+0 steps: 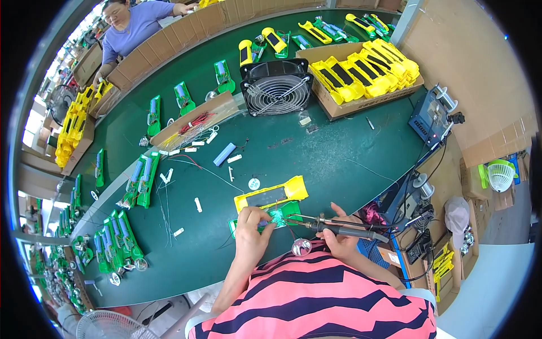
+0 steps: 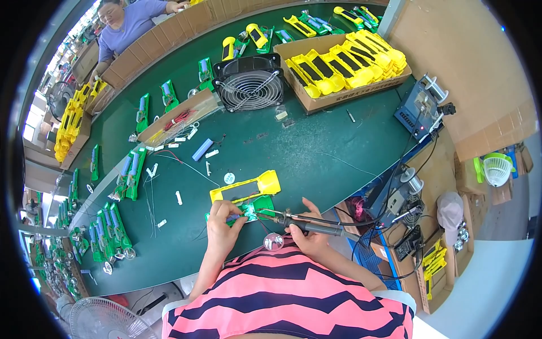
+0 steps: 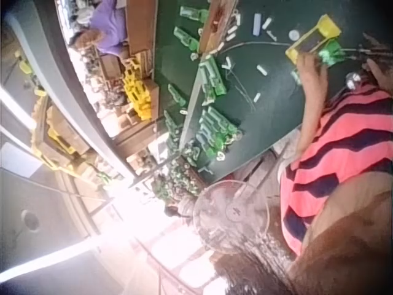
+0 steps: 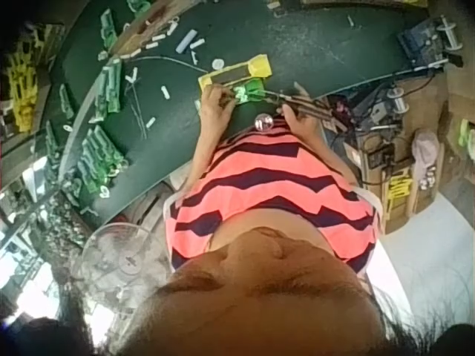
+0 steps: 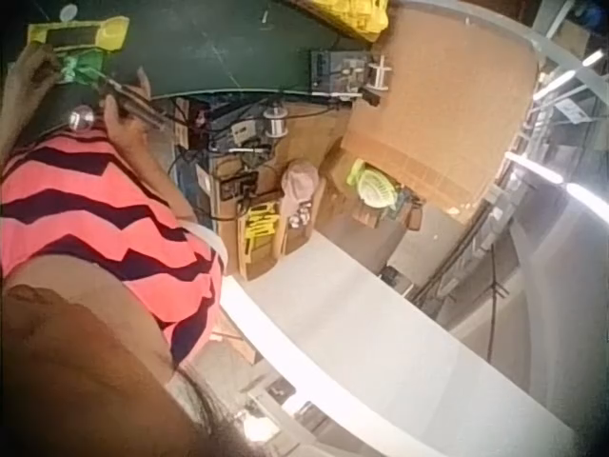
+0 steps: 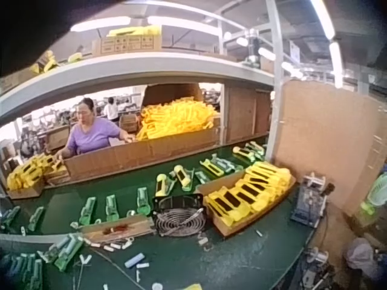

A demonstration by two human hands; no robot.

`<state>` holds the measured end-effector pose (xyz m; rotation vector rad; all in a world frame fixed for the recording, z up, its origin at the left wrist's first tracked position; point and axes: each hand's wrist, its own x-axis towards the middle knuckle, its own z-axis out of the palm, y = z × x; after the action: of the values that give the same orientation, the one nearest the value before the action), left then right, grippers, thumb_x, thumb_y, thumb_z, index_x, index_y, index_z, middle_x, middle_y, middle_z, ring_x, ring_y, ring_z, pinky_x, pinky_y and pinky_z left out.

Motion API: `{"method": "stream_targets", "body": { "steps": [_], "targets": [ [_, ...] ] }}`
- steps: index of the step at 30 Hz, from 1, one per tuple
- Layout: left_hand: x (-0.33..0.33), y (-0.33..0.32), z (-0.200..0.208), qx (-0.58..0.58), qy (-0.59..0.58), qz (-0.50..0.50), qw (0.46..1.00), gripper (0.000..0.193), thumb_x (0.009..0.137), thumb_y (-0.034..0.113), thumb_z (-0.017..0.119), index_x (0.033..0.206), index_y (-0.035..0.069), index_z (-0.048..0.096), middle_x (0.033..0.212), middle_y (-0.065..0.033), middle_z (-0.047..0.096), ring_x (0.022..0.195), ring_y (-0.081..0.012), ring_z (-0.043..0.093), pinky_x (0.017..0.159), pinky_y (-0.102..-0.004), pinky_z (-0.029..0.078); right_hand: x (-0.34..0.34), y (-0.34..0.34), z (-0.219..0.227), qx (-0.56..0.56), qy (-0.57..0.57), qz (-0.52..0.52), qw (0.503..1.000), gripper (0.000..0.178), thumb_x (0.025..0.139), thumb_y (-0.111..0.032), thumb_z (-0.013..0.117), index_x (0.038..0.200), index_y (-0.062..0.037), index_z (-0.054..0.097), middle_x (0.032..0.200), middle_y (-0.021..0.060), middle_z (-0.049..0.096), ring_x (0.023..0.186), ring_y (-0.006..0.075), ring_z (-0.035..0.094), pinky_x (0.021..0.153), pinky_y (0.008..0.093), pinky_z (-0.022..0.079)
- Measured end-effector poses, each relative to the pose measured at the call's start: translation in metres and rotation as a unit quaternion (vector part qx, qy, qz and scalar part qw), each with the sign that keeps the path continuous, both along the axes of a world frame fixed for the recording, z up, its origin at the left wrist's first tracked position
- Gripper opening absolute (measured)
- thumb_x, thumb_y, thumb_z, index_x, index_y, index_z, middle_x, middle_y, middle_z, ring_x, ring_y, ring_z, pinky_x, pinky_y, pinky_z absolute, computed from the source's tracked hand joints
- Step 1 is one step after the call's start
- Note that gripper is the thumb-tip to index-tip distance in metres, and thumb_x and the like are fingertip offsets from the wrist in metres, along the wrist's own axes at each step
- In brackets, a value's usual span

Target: Soldering components and wiring to small circuit boards for electronic lighting devices.

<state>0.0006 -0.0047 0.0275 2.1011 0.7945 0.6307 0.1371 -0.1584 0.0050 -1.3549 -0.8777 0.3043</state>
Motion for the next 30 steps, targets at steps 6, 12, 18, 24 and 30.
{"method": "stream_targets", "body": {
  "steps": [6,12,18,24,30],
  "targets": [
    [-0.053,-0.009,0.014,0.256,0.196,0.031,0.946,0.026,0.068,0.019,0.07,0.055,0.008,0.05,0.057,-0.0052,0.05,0.048,-0.0219,0.051,0.044,-0.0305,0.041,0.001,-0.001,0.001,-0.015,-0.01,0.014,1.0,0.017,0.072,-0.001,0.059,0.089,-0.002,0.054,0.062,0.0032,0.061,0.061,0.0115,0.061,0.098,0.0486,0.028],
    [-0.051,0.007,0.023,0.323,0.173,0.129,0.921,0.011,0.071,0.011,0.063,0.08,0.006,0.065,0.09,-0.0133,0.059,0.073,-0.0235,0.058,0.06,-0.0314,0.045,0.006,0.002,0.003,-0.032,-0.049,0.03,0.998,0.016,0.072,-0.002,0.06,0.087,-0.0016,0.056,0.061,0.0031,0.06,0.059,0.0124,0.06,0.097,0.0492,0.029],
    [-0.024,-0.003,0.011,0.287,-0.01,-0.063,0.956,0.028,0.06,-0.001,0.059,0.087,0.005,0.063,0.082,-0.0068,0.055,0.072,-0.0205,0.056,0.063,-0.0307,0.044,0.007,0.005,0.01,-0.008,-0.057,0.003,0.998,0.011,0.072,-0.004,0.06,0.083,-0.0012,0.059,0.06,0.0034,0.06,0.057,0.0116,0.057,0.096,0.0485,0.03],
    [-0.015,-0.005,0.002,0.271,0.032,-0.084,0.959,0.02,0.063,0.001,0.066,0.082,0.007,0.063,0.073,-0.0038,0.053,0.064,-0.0204,0.053,0.056,-0.031,0.043,0.007,0.003,0.01,-0.028,-0.044,-0.007,0.999,0.011,0.073,-0.004,0.06,0.083,-0.0013,0.058,0.058,0.003,0.06,0.058,0.0113,0.059,0.096,0.0479,0.03],
    [-0.01,-0.003,0.005,0.282,0.051,-0.099,0.953,0.017,0.063,0.004,0.067,0.08,0.007,0.064,0.071,-0.0033,0.052,0.061,-0.0196,0.052,0.054,-0.0308,0.042,0.007,0.003,0.004,-0.027,-0.022,-0.011,0.999,0.009,0.073,-0.004,0.061,0.081,-0.0016,0.058,0.059,0.003,0.06,0.058,0.0115,0.06,0.097,0.0482,0.029]
  ]
}}
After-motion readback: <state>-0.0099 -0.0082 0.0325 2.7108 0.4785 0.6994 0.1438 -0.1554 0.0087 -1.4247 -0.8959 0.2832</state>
